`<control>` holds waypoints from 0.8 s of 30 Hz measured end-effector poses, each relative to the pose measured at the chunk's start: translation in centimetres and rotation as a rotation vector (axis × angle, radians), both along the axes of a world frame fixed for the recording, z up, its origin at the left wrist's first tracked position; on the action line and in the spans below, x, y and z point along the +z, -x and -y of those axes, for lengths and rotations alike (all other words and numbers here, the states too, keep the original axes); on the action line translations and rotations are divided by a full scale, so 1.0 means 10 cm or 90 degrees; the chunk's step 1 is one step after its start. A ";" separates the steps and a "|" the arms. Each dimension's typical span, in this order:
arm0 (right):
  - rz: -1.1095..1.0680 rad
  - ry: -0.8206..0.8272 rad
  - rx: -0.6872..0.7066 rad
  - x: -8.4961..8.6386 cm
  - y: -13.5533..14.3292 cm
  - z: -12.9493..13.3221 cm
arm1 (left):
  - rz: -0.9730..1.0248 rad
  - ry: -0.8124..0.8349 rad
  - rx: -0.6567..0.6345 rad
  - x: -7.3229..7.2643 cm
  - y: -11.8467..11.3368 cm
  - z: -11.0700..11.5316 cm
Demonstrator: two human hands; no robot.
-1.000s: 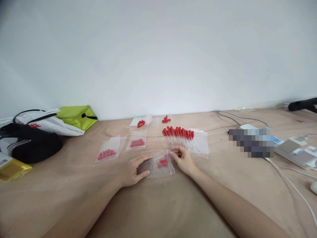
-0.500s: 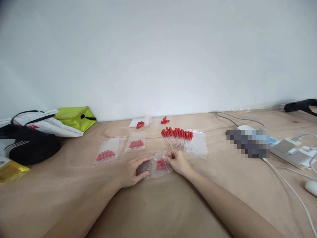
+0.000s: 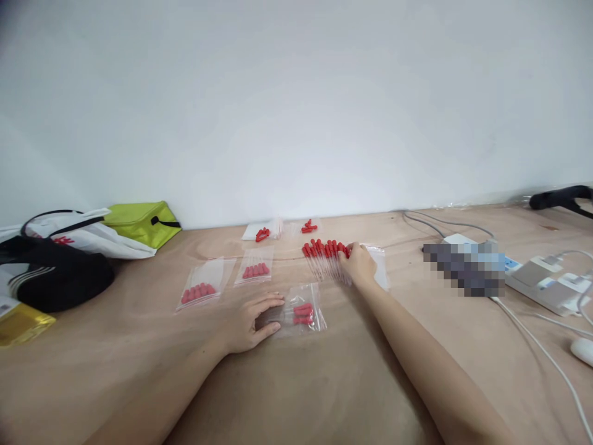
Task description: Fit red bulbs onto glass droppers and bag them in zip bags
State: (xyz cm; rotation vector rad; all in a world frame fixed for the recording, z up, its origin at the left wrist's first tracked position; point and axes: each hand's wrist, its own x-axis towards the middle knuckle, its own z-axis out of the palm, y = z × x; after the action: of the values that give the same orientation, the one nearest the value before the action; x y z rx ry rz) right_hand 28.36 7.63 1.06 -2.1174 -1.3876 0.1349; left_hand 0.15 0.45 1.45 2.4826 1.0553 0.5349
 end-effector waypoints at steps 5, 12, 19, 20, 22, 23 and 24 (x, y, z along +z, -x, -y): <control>-0.059 0.040 -0.027 0.00 0.03 -0.17 | 0.010 -0.004 -0.013 -0.01 0.01 0.00; -0.115 -0.023 -0.008 0.05 -0.03 -0.18 | 0.010 -0.007 -0.015 -0.01 0.01 0.00; -0.378 -0.370 0.227 0.00 -0.06 0.24 | 0.011 -0.009 -0.011 -0.04 0.01 -0.01; -0.403 -0.383 0.228 -0.04 -0.04 0.34 | 0.011 -0.009 -0.011 -0.04 0.01 -0.01; -0.436 -0.375 0.215 -0.10 0.03 0.52 | 0.007 -0.006 -0.010 -0.03 0.00 -0.01; -0.457 -0.372 0.205 -0.14 0.07 0.59 | 0.003 -0.003 -0.007 -0.02 0.00 -0.01; -0.482 -0.370 0.198 -0.17 0.11 0.65 | -0.001 0.000 -0.005 -0.02 0.00 -0.01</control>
State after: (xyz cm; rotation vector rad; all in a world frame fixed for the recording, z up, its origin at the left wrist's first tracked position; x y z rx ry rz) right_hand 27.30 1.16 -0.61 -1.1733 -1.0895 0.5254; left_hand 0.17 0.53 1.29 2.4868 1.0450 0.5307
